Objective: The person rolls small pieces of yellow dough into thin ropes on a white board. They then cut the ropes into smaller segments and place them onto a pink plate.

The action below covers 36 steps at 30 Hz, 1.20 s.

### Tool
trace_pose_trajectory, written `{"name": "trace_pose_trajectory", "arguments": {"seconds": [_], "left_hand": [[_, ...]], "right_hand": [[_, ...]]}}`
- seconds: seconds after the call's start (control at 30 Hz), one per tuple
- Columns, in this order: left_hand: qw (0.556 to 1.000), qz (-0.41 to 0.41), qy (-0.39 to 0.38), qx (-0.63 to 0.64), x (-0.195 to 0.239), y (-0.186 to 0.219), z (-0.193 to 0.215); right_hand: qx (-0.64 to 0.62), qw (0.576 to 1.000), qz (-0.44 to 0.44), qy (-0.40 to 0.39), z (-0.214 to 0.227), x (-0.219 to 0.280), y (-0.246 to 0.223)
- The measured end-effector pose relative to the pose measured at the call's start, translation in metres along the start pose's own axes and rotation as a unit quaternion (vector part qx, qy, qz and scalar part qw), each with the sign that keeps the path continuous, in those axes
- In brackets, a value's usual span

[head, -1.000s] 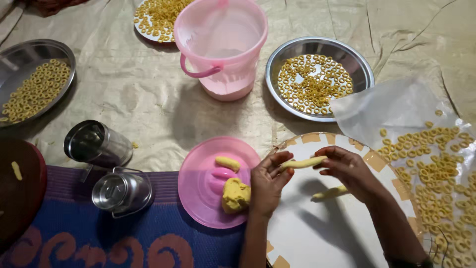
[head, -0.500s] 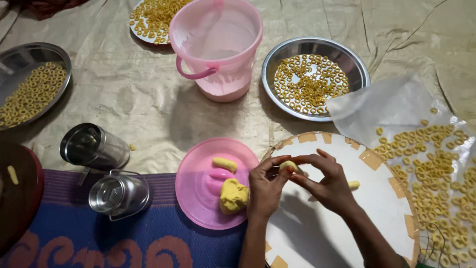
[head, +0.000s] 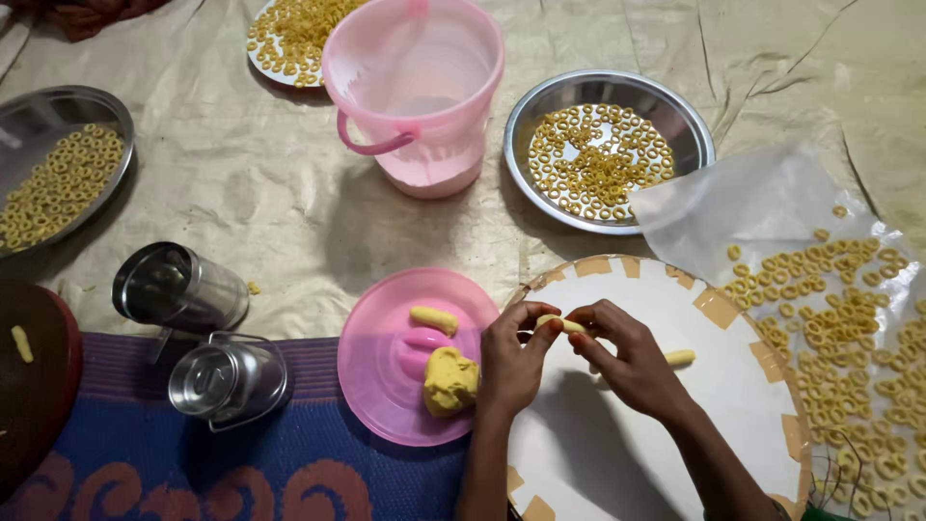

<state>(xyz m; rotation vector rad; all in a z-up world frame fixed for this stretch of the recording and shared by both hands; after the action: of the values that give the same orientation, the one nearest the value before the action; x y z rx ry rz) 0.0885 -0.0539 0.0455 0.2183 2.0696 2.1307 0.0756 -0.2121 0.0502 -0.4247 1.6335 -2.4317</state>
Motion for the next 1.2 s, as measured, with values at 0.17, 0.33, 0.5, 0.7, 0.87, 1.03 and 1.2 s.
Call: {"name": "trace_pose_trajectory", "arguments": {"seconds": [0.17,0.33,0.5,0.7,0.87,1.03,1.2], "left_hand": [[0.999,0.036,0.014,-0.025,-0.005,-0.018,-0.004],[0.989,-0.026,0.113,0.087,-0.016,-0.036,0.018],[0.963,0.140,0.230,-0.026,-0.016,-0.084,0.051],[0.984,-0.035,0.088,0.150,-0.049,-0.091,0.037],[0.999,-0.046,0.014,0.003,-0.041,-0.067,0.020],[0.979,0.087,-0.182,-0.010,-0.006,-0.033,-0.049],[0.980,0.153,-0.098,-0.086,0.001,-0.017,-0.023]], "right_hand": [[-0.017,1.000,-0.023,0.001,0.006,0.003,0.025],[-0.049,0.997,-0.058,0.030,0.022,0.009,0.053],[-0.093,0.991,-0.091,0.038,0.034,0.023,0.068],[-0.209,0.968,-0.129,0.059,0.026,0.035,0.084],[-0.303,0.933,-0.176,0.082,0.016,0.042,0.089],[-0.395,0.907,-0.094,0.111,0.007,0.028,0.056],[-0.327,0.935,-0.084,0.113,0.004,0.031,0.045]]}}
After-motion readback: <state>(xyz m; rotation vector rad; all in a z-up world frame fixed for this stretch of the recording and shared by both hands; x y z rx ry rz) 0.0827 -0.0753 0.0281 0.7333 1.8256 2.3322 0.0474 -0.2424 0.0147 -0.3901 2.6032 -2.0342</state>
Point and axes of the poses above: each hand's wrist, its own x-axis away from the middle knuckle, its own z-axis out of the back of the hand, y = z × x, the point moved 9 cm from there along -x, towards the middle knuckle, and after that the axes turned 9 degrees about -y, right-handed, at the moved point
